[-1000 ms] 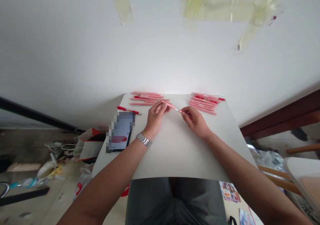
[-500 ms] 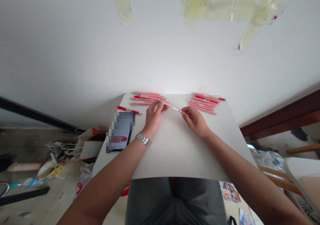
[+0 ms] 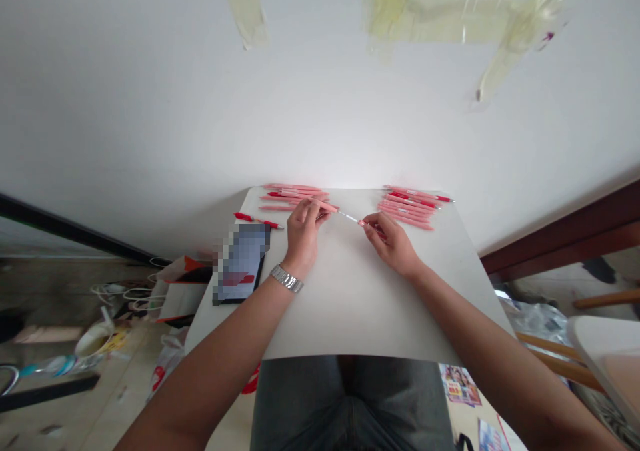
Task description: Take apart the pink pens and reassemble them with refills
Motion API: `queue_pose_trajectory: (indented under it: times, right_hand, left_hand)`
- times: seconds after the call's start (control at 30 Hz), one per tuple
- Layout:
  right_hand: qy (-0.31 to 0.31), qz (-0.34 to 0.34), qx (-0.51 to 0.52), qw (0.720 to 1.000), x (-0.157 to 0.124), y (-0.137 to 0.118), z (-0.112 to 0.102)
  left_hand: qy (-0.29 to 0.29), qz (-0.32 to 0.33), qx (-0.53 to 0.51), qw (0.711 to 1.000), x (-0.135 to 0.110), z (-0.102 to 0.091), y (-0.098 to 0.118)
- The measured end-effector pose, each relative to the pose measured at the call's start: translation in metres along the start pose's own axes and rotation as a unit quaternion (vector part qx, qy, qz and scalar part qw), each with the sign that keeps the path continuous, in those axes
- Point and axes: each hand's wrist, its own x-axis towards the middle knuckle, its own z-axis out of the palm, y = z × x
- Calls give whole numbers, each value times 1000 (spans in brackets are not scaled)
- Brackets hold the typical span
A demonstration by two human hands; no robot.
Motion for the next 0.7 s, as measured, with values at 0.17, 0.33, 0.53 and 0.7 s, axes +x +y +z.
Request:
queue_pose_trajectory:
  times: [0.17, 0.33, 0.53, 0.7]
  right_hand:
    - [4, -2, 0, 1000, 0, 1, 0]
    - [13, 0, 0, 1000, 0, 1, 0]
    - [21, -1, 1, 1000, 1, 0, -1]
    - [29, -2, 2, 1000, 1, 0, -1]
  left_hand:
    - [9, 9, 13, 1000, 0, 1, 3]
    - [21, 23, 69, 997, 2, -3, 1]
    - [-22, 39, 164, 986, 5, -10, -2]
    - [-83, 74, 246, 963, 3, -10, -2]
